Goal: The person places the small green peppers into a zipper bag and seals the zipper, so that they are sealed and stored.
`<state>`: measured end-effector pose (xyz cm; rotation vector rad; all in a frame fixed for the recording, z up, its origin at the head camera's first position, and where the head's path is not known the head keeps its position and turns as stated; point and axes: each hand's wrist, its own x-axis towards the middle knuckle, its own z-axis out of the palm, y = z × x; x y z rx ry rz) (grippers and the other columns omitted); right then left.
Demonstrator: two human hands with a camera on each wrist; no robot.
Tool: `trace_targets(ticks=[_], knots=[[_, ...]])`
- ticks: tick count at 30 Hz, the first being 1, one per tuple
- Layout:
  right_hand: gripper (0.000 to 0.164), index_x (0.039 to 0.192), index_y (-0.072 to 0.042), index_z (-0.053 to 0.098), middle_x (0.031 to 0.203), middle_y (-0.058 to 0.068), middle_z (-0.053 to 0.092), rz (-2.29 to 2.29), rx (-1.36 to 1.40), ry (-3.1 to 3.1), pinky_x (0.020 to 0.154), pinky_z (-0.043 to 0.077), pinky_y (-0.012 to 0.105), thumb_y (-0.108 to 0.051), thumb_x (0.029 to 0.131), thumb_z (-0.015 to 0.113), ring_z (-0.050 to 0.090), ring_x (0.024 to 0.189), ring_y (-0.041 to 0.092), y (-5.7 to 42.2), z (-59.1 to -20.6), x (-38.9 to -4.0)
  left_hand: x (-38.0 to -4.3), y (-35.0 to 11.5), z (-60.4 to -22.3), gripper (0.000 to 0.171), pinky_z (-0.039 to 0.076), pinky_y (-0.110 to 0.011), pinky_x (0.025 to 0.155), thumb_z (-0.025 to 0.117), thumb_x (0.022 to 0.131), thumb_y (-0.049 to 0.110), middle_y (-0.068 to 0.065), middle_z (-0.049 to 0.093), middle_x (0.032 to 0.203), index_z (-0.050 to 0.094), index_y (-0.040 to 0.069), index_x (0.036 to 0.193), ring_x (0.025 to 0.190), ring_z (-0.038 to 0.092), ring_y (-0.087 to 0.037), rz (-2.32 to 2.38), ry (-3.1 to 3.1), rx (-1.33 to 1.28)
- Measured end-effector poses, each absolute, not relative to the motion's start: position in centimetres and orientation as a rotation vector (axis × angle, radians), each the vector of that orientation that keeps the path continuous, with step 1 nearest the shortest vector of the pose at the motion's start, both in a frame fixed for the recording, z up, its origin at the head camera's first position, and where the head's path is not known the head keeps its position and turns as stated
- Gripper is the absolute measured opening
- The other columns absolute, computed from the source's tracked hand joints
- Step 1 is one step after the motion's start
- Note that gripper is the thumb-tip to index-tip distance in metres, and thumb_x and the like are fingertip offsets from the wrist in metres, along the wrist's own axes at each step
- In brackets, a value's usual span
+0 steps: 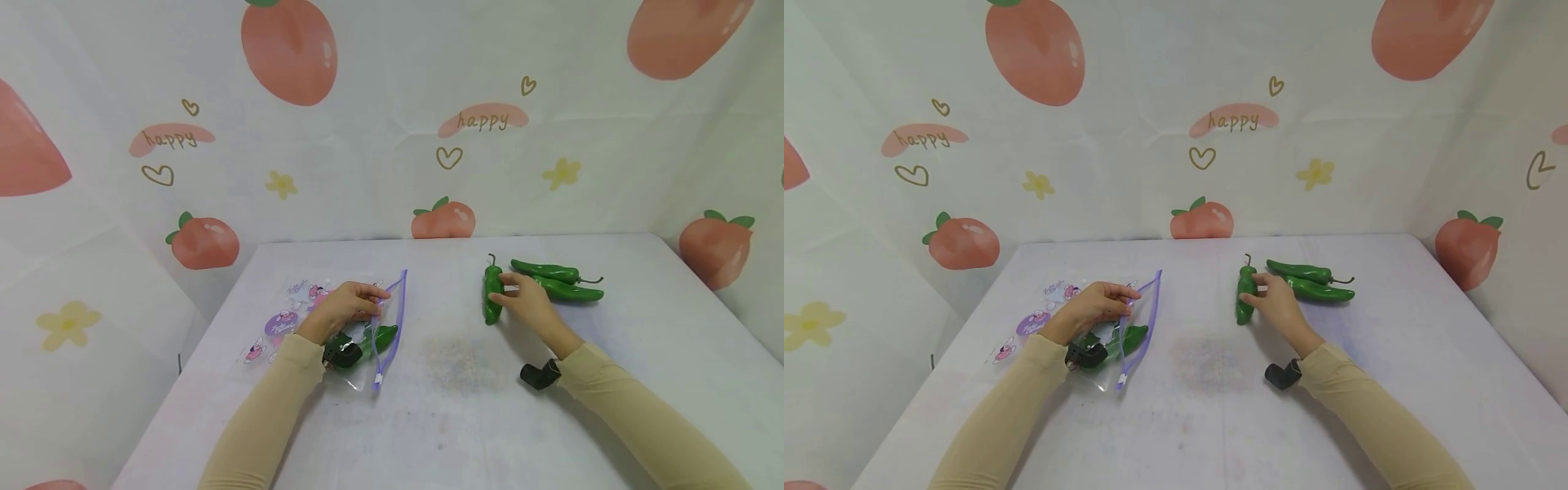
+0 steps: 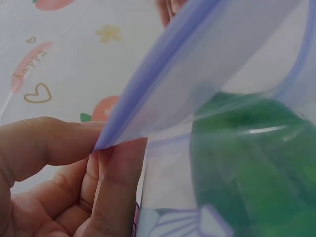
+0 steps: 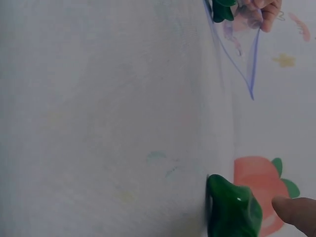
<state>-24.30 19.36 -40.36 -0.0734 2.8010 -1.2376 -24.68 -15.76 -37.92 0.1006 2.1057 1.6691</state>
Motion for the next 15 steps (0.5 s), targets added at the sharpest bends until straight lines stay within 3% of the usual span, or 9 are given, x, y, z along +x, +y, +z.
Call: trace_targets(ticks=[15], knots=[[0.072,0.144,0.007,0.036,0.132,0.030,0.053,-1.125,-0.069,2.789,0.097,0.046,0.050,-0.029,0.091,0.067,0.054,0.120,0.041,18.4,-41.1,-25.5,-24.9,-15.8,-38.0,0.040,0.052,-0.019,0.067,0.062,0.085,-0.009,-0.001,0.054,0.084,0.057,-0.012,0.125,0.075,0.055,-0.011,1.660,2.121,0.086]])
